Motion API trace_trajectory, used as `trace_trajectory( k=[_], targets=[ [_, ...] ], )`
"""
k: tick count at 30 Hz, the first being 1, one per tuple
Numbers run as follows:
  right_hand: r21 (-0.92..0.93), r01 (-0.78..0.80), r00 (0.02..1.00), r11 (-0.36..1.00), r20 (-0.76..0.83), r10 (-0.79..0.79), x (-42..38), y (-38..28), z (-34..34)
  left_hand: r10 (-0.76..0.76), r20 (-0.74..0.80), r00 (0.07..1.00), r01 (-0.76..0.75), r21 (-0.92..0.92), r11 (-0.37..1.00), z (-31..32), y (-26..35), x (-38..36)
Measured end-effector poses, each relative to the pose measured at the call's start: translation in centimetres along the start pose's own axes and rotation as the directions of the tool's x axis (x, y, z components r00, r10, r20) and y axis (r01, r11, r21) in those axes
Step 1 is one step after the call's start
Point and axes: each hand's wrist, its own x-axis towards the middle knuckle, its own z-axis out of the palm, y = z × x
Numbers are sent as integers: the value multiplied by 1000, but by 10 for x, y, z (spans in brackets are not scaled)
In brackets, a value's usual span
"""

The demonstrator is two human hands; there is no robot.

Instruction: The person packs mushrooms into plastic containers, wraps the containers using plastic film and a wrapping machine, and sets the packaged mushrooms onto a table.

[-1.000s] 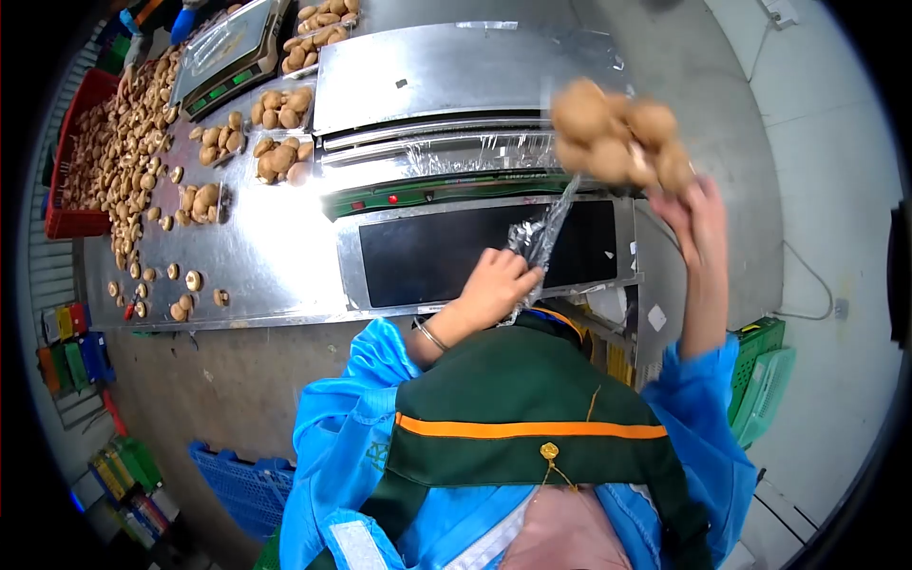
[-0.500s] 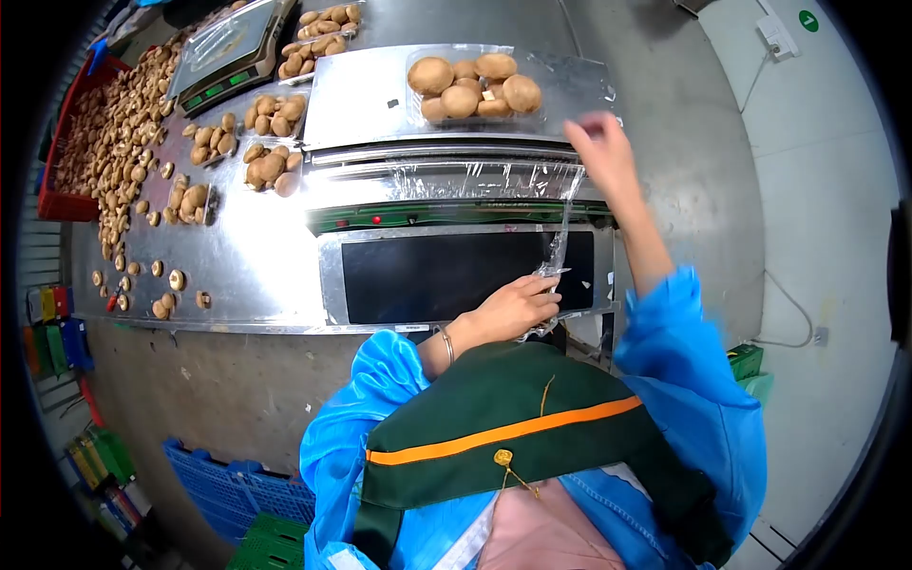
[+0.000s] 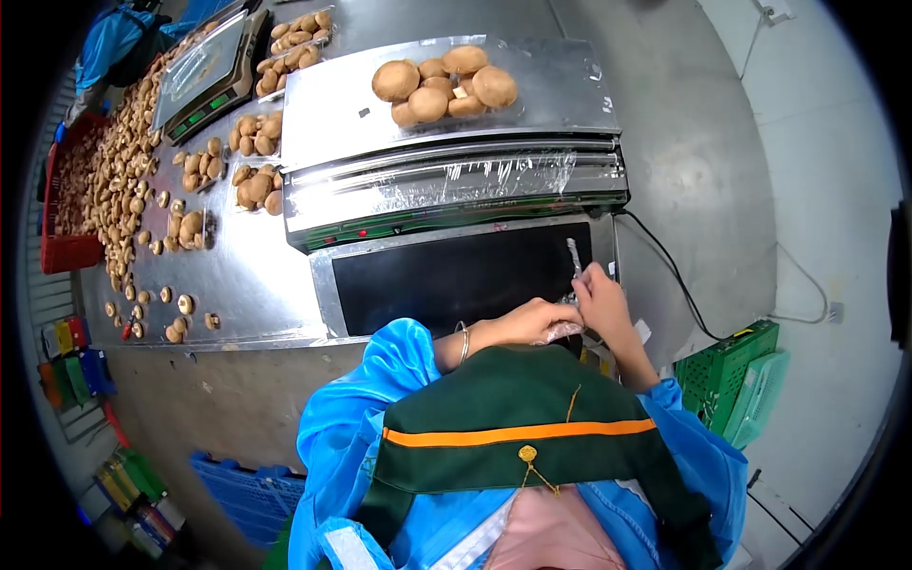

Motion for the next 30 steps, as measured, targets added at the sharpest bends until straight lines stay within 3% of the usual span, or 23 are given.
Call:
trace_trajectory(
  k=[3,6,7,9,10,11,12,13,14,15,16,17,18,19,20,22,23,24,25,27,30],
  targets=[
    [38,104,972,994,207,-110,-13,20,-3,-87,4,996,85,-246,966,-6,15,-7],
    [144,-97,797,985,604,-9,-20,2,-48,-201,-265,943,149,-202,968,-23,36,-44],
    [311,31,914,950,377,-154,-14,-4,-55,-241,-452,859,187,-162,969,-29,45,-69],
    [464,209,977,861,-66,-202,20,-29,-70,-324,-676,662,380,-70,922,-34,55,-133],
    [428,242,967,871,-179,-181,39,-50,-82,-465,-691,553,617,-35,786,-30,60,-168],
    [486,346,928,803,-304,-216,61,-61,-83,-671,-619,409,890,108,443,-23,61,-203],
    [465,353,931,812,-256,-259,70,-85,-98,-734,-550,398,901,386,200,-8,63,-241],
    [389,439,889,810,-319,-328,92,-93,-97,-800,-488,348,774,632,-49,1,68,-266],
    [429,478,876,766,-301,-378,108,-103,-98,-800,-470,373,782,623,-2,-12,83,-267],
    [384,514,857,767,-270,-438,119,-109,-99,-673,-547,498,826,534,177,-30,92,-261],
    [335,555,832,761,-238,-502,130,-117,-102,-511,-636,579,816,449,364,-55,99,-250],
    [232,648,760,725,-267,-593,141,-126,-101,-309,-735,603,724,343,598,-86,113,-219],
    [125,728,677,674,-287,-678,151,-135,-98,-72,-812,579,616,378,691,-113,117,-191],
    [14,792,586,610,-297,-754,161,-144,-95,-21,-892,451,583,277,764,-139,116,-166],
    [-42,821,539,569,-270,-798,174,-156,-91,288,-832,475,446,509,736,-173,108,-139],
    [-158,866,439,474,-213,-873,199,-179,-83,462,-765,448,389,632,670,-230,85,-88],
    [-254,880,368,401,-166,-915,212,-184,-73,433,-766,476,399,626,670,-252,72,-68],
    [-265,886,391,380,-12,-920,208,-190,-76,351,-780,518,428,592,683,-258,58,-51],
    [-295,873,393,389,-50,-918,207,-188,-69,277,-786,553,453,563,692,-258,50,-38],
    [-289,831,487,475,-31,-873,191,-184,-82,159,-789,594,481,506,716,-248,49,-26],
    [-273,829,455,488,-176,-873,183,-182,-80,76,-778,624,503,474,722,-242,52,-23]
  ],
)
